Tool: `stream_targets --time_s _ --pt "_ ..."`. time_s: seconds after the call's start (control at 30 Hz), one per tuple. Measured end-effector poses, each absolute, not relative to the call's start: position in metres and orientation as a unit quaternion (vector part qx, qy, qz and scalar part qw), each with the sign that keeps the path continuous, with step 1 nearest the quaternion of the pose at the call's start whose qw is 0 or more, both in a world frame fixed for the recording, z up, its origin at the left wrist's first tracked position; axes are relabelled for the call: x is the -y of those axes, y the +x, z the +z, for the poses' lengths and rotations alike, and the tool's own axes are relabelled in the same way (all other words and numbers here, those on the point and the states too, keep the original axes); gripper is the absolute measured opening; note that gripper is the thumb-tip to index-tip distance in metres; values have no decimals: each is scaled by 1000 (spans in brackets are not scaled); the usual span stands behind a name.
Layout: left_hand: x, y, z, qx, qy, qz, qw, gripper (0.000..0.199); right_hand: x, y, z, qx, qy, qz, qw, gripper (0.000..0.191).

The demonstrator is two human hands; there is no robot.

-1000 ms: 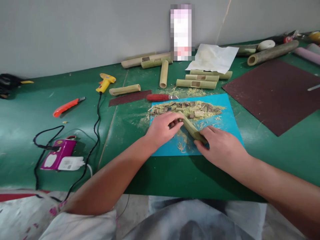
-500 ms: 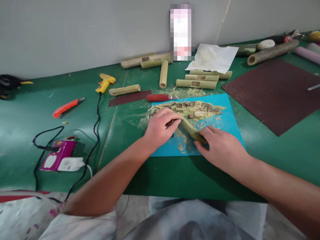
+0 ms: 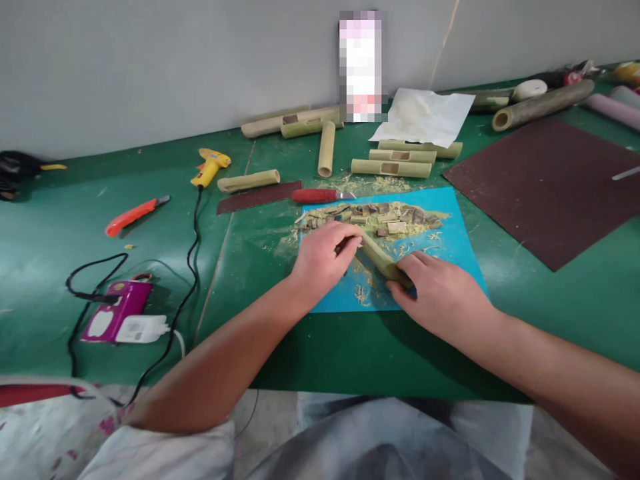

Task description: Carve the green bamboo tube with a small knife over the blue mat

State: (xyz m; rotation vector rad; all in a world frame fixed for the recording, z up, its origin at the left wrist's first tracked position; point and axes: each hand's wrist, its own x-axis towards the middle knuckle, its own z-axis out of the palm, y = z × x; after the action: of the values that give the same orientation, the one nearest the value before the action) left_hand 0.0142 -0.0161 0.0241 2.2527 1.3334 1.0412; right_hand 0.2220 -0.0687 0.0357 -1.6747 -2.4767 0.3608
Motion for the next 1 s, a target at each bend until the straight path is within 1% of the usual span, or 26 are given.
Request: stream_targets --time_s 0.07,0.13,0.2,0.33,0.47,0.6,0.67,0.8,0.87,0.93,1.0 --pt "17 13 26 -456 806 355 130 13 69 222 36 818 -558 125 63 18" --pt "18 12 25 -451 811 354 119 11 69 222 36 816 -560 127 62 18" --pt "19 10 23 -440 813 361 126 9 69 222 36 816 -561 127 61 17" --pt "19 7 17 -417 825 359 131 16 68 222 36 817 -560 123 57 17" --pt "16 6 14 -409 838 351 80 11 68 222 34 821 -556 114 64 17" --pt "12 6 13 -390 851 349 41 11 68 223 33 822 -555 109 72 17" --pt "11 5 12 -386 853 347 49 12 68 223 34 821 -555 110 71 17" --pt "6 1 11 -380 849 348 115 17 68 223 34 820 -558 110 68 17" --pt "4 -1 11 -379 845 352 134 15 68 223 33 821 -556 107 70 17" --pt "3 0 11 -376 848 353 126 13 68 223 32 823 -553 104 74 17" --pt "3 1 12 -370 857 347 91 11 68 223 31 824 -552 103 78 16"
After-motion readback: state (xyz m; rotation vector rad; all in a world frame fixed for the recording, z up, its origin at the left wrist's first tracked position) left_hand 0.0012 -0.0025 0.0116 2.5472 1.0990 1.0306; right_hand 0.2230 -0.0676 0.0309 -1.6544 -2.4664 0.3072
